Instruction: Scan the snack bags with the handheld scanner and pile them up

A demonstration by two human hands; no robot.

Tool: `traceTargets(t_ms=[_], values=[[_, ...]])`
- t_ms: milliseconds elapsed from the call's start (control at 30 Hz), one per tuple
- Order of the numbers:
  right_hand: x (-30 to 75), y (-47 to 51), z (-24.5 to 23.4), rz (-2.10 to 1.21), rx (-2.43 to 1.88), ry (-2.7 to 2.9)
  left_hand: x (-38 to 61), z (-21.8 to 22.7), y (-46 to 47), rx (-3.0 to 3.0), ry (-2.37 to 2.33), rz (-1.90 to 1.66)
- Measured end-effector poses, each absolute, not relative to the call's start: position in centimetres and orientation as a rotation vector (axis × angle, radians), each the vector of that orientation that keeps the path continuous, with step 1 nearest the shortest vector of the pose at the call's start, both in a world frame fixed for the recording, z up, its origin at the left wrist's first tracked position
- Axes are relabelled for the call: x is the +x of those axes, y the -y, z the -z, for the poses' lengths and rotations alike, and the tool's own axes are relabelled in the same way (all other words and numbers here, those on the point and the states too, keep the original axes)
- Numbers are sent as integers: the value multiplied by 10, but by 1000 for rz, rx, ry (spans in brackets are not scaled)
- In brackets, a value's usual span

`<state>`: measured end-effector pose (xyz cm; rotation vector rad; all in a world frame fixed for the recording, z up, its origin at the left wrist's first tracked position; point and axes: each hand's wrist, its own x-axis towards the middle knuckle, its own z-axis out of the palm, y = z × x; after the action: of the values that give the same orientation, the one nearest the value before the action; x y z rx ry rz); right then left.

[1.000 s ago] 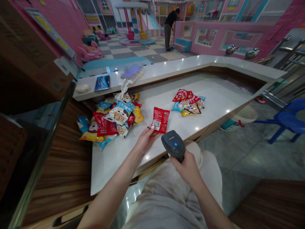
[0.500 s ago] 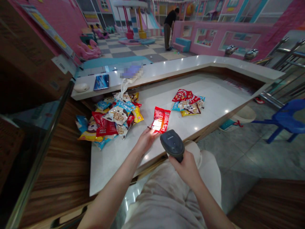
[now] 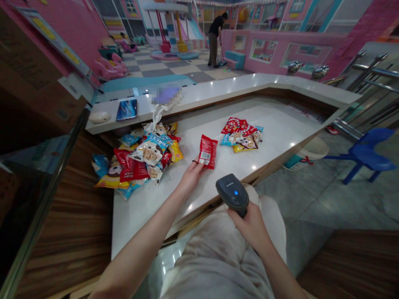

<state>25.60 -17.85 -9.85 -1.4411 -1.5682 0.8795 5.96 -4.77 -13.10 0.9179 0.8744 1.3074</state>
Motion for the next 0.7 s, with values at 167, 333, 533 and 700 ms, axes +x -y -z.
traceTargets(t_ms=[167,333,533,700], values=[[267,183,101,-848,-1490,1537,99,127,5,1863,-1135,-1173],[274,185,105,-850,-1526,1505,144,148,-25,2264,-1439,-721],[276,183,104,-812,-1523,1509,160,138,-50,2345,-1505,-621],[273,184,104,-839,-1540,1543,121,107,-4,2467,-1477,-897]])
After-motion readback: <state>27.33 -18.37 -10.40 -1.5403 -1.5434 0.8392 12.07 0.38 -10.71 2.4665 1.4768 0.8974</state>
